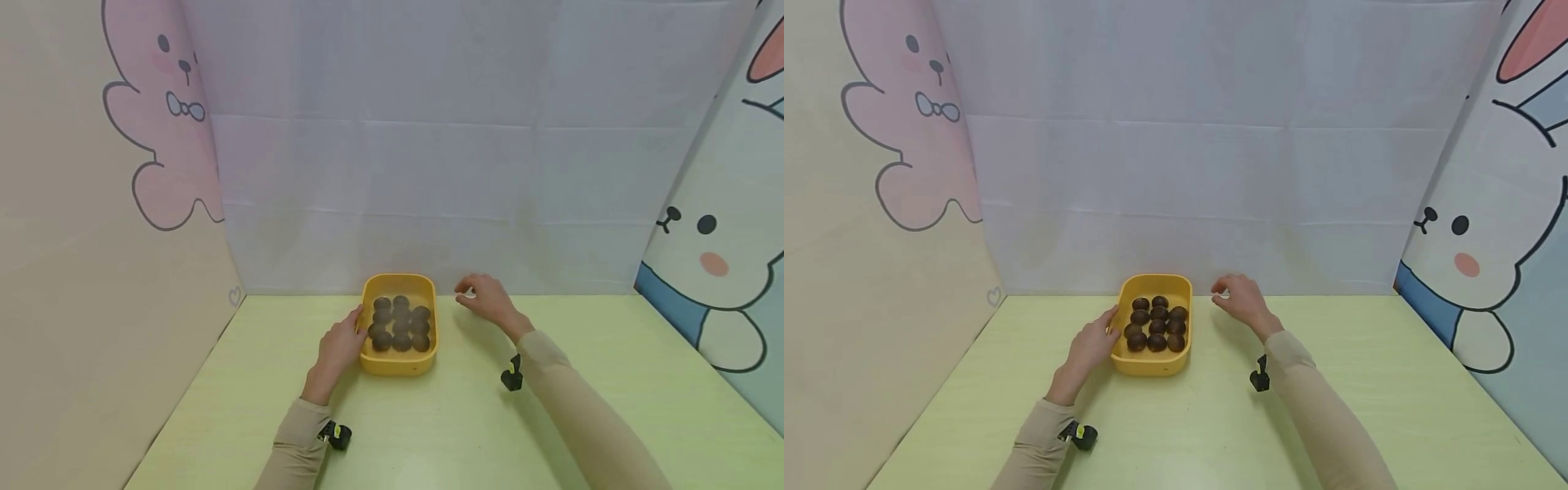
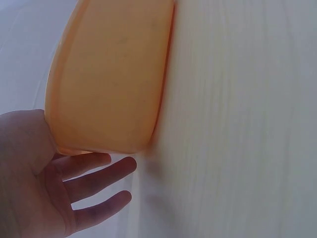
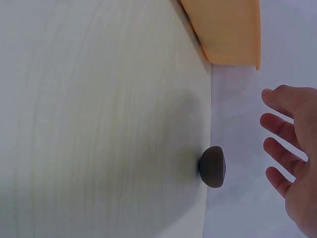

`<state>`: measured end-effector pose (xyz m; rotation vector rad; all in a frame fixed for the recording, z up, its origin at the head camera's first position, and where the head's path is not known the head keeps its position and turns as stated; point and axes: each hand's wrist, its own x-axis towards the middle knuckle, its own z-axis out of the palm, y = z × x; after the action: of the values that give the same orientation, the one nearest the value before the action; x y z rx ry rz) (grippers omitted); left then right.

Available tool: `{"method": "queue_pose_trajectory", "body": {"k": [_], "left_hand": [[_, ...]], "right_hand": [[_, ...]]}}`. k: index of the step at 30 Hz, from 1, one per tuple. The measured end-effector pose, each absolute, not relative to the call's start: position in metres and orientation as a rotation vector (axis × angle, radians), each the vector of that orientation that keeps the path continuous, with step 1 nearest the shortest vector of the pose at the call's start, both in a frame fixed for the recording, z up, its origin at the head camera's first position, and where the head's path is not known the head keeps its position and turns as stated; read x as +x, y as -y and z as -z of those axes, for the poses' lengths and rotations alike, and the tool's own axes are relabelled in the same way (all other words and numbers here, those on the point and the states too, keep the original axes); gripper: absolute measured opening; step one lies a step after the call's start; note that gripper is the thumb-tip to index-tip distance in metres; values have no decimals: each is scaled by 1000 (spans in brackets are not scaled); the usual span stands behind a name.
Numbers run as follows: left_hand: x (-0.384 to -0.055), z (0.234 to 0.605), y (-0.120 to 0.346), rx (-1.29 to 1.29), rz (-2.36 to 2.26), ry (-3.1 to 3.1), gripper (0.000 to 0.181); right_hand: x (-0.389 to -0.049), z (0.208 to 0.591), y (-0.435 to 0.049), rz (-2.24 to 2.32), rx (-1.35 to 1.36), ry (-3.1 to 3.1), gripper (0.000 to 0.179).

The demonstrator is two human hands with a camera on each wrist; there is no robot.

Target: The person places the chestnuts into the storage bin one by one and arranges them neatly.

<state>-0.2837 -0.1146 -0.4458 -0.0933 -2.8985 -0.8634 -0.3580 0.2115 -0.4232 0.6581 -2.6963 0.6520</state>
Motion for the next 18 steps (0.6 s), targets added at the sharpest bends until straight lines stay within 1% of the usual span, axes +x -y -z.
{"method": "queue_pose_trajectory", "body": {"k": [7,18], "left_hand": [[-282,444,114,-92,867,2889,54],[-284,446,116,-106,858,2884,54]], "right_hand": [[-359,433,-229,-667,573,2743,24],[-355,444,-247,-723,533,2774,29]]}}
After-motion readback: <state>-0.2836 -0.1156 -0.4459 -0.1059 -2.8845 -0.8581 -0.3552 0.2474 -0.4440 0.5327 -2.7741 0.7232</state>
